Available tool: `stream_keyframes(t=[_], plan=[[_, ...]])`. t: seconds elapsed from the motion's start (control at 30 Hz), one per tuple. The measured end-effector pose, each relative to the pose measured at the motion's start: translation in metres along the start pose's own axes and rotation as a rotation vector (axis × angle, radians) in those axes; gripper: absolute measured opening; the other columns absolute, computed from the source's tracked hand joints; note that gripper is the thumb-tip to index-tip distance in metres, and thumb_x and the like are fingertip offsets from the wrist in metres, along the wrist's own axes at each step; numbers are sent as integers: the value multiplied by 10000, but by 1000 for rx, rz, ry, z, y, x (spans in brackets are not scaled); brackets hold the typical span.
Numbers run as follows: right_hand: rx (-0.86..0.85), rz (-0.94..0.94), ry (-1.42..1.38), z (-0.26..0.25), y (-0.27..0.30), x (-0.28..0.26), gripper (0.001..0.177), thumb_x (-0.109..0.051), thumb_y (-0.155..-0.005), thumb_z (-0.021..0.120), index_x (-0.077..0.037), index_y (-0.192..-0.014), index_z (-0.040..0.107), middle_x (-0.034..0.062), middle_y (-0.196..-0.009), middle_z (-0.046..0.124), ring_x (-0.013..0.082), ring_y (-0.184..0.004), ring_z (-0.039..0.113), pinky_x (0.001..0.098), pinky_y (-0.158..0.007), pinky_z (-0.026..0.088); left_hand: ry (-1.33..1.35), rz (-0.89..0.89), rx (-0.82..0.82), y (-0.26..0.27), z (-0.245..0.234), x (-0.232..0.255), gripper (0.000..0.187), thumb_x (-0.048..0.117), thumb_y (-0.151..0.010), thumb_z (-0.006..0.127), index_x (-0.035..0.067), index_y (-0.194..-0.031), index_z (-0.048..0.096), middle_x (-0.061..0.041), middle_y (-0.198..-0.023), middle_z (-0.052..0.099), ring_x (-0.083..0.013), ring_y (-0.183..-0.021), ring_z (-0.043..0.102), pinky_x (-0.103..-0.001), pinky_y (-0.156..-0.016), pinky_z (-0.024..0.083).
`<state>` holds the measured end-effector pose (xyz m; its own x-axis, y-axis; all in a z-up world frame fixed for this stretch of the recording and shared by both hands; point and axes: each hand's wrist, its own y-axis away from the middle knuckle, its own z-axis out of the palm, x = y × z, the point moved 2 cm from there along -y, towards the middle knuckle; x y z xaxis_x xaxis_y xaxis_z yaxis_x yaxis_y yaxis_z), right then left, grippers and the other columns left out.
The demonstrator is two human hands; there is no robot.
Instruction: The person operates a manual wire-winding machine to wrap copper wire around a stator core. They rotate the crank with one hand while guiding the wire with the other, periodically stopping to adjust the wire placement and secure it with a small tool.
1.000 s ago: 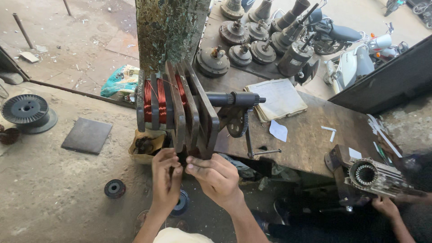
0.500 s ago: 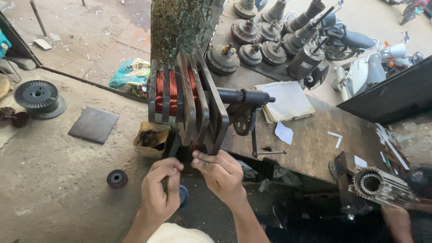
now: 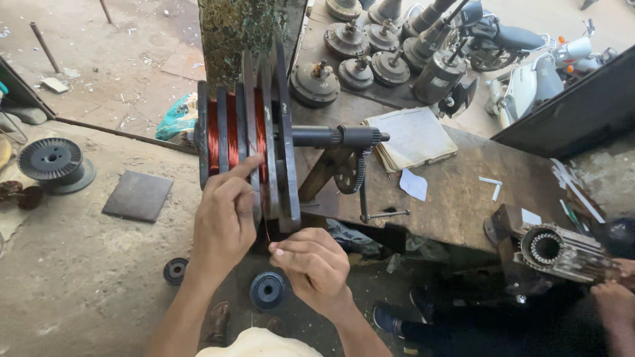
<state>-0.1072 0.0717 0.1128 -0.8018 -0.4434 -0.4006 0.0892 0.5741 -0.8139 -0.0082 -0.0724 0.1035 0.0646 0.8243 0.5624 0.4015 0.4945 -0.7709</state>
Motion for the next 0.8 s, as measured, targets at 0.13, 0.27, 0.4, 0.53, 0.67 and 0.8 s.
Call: stream_keyframes(t=[0.13,0.27,0.4,0.53,0.67,0.8], plan=[[13,64,-44,4,9,5,316,72,-782,852,-35,-1024,680,71,-976,755,232,-868,712,343,-788,573,37,-11,36,3,4,-9,106,12,-1079,511,33,-1128,419,-192,-1377,648,-333,-1201,637,-420,-1005,532],[-3,81,29,15,19,7,302,74,-781,820,-41,-1028,690,71,-1010,751,229,-874,716,361,-789,555,121,-15,87,4,4,-10,111,56,-1102,500,17,-1165,417,-233,-1381,594,-267,-1132,629,-383,-978,555],[-16,26,85,27,22,14,297,35,-783,837,-62,-1017,682,67,-1037,761,210,-850,704,356,-769,490,160,-54,51,-5,-1,-5,112,39,-1122,470,11,-1194,389,-240,-1438,573,-263,-1115,653,-372,-965,570],[20,15,52,26,17,17,301,43,-801,847,-70,-1021,674,45,-1016,760,182,-836,705,324,-745,465,122,-59,-27,-23,-9,0,119,5,-1115,468,25,-1182,372,-238,-1465,590,-260,-1065,673,-368,-942,579],[14,57,-20,17,10,14,308,107,-801,776,-66,-1032,669,35,-995,761,179,-877,735,324,-784,493,85,-25,-86,-40,-19,5,195,-59,-1064,506,17,-1189,377,-252,-1465,577,-271,-972,673,-362,-842,568],[-9,96,-55,10,2,10,306,103,-807,793,-61,-1032,667,40,-980,755,182,-884,739,320,-783,494,-128,132,-173,-56,-28,8,333,-56,-958,597,60,-1205,407,-132,-1418,628,-319,-1098,683,-397,-815,568]])
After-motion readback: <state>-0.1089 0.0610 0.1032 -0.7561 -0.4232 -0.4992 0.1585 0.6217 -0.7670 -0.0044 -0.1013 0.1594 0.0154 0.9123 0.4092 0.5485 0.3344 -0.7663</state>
